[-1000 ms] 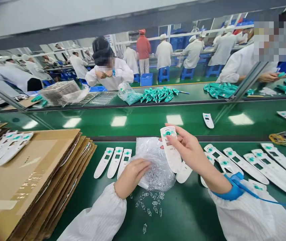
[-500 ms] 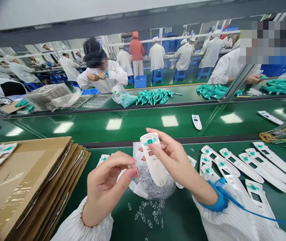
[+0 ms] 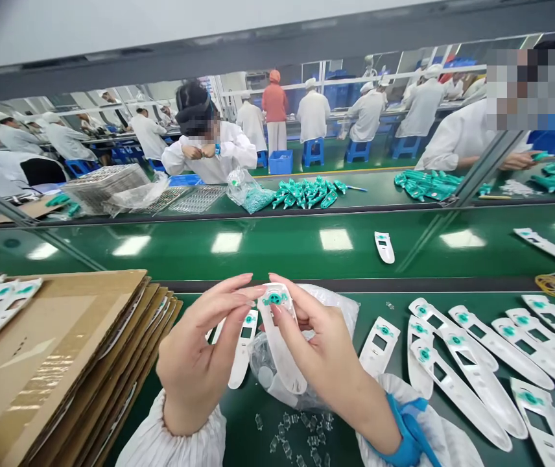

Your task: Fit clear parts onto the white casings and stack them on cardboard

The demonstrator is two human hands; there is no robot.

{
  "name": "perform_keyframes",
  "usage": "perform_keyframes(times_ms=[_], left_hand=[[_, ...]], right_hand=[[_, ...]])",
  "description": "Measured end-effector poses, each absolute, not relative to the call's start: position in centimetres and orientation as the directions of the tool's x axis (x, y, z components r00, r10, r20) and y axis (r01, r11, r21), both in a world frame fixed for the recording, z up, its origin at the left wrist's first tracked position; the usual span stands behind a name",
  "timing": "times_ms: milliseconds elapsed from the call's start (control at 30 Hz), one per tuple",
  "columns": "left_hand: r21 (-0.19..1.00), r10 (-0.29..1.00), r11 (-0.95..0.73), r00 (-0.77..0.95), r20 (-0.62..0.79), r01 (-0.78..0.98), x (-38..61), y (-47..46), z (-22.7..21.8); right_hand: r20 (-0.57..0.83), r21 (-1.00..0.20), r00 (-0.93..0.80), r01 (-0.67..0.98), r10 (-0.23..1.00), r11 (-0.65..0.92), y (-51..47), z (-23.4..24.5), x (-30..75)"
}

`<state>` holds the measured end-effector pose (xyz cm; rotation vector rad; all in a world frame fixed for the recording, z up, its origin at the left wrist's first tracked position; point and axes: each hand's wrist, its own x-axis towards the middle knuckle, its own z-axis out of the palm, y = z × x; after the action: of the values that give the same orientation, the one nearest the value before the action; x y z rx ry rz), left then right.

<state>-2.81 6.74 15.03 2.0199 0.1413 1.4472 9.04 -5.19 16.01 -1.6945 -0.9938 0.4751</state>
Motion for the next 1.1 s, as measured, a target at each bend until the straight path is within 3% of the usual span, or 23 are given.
perform_keyframes(times_ms=[133, 333, 567, 767, 900, 1033, 1100], left_hand=[[0.464, 0.363, -0.859, 0.383, 0.850, -0.216, -1.8, 6.6, 14.7], [0.513, 0.422, -0.841, 0.386, 0.820, -0.170, -1.4, 6.3, 14.3], [0.599, 0.482, -0.757, 0.396, 0.781, -0.260, -1.3, 6.1, 14.6], [0.603, 0.482, -0.756, 0.407, 0.776, -0.255, -1.3, 6.0, 14.7], [0.567, 0.459, -0.801, 0.409, 0.789, -0.195, -1.3, 6.0, 14.2], [0.452, 0.348, -0.878, 0.439, 0.828, -0.156, -1.4, 6.1, 13.8], [0.466, 0.351, -0.866, 0.444, 0.824, -0.181, -1.4, 6.3, 14.0]], right_hand=[[0.158, -0.902, 0.522, 0.422, 0.838, -0.093, -5.6, 16.2, 8.8], [0.155, -0.895, 0.480, 0.438, 0.863, -0.083, -5.7, 16.5, 8.8], [0.184, -0.883, 0.463, 0.465, 0.867, -0.060, -5.7, 16.8, 8.9], [0.186, -0.881, 0.489, 0.467, 0.852, -0.076, -5.9, 16.6, 8.9], [0.173, -0.875, 0.480, 0.476, 0.860, -0.090, -5.9, 16.3, 9.1], [0.192, -0.856, 0.490, 0.508, 0.850, -0.100, -5.7, 16.1, 9.5], [0.215, -0.837, 0.489, 0.539, 0.846, -0.099, -5.7, 16.1, 9.7]])
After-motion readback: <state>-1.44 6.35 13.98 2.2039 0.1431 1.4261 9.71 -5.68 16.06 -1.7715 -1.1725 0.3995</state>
